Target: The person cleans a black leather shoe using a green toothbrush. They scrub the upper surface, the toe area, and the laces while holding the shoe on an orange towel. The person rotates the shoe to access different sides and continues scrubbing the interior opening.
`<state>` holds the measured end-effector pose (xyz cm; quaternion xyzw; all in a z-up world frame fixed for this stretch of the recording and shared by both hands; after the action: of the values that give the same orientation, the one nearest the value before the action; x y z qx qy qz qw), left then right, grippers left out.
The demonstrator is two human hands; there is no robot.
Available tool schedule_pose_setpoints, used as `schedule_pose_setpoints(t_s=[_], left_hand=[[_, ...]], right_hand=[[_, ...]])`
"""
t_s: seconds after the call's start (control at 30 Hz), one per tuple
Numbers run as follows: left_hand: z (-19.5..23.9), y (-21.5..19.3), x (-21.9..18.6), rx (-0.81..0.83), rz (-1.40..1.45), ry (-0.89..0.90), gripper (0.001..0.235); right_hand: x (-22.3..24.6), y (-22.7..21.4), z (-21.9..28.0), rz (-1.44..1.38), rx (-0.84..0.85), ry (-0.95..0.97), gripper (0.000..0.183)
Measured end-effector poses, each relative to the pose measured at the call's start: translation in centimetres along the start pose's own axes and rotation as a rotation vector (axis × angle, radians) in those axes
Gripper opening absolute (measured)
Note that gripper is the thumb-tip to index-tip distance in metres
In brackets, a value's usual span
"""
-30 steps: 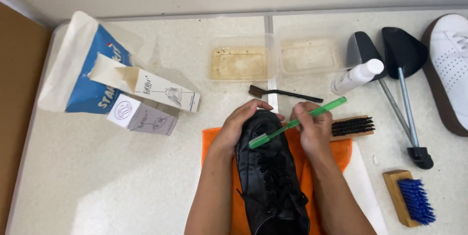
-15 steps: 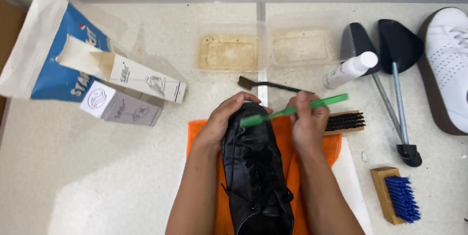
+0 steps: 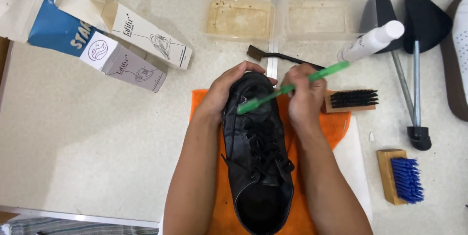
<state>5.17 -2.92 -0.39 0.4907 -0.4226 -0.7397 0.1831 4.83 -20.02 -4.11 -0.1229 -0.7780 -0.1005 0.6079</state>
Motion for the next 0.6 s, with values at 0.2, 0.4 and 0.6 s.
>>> schedule_pose_setpoints(t_s=[0.2, 0.4, 0.6], left_hand=[[-0.1, -0.1, -0.1, 0.004, -0.044, -0.014, 0.05], [-0.6, -0.5, 0.1, 0.029, -0.055, -0.077, 0.053], [-1.2, -1.5, 1.1, 0.007, -0.098, -0.098, 0.055]], right_hand=[[1.8, -0.2, 0.1, 0.008, -0.106, -0.021, 0.044], [0.9, 0.5, 0.6, 0.091, -0.063, -0.009, 0.046], [0.5, -1.2, -0.7, -0.061, -0.125, -0.018, 0.051]])
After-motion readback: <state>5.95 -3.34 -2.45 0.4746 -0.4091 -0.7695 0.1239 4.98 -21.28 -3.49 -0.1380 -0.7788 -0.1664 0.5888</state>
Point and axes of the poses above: each hand's wrist, its own z-axis away from the middle knuckle, its own y-axis out of the palm, x = y × z, the point moved 6 cm from there along -z, towards the middle knuckle, and after that the axes turned 14 degrees about z, right-handed, at the moved point
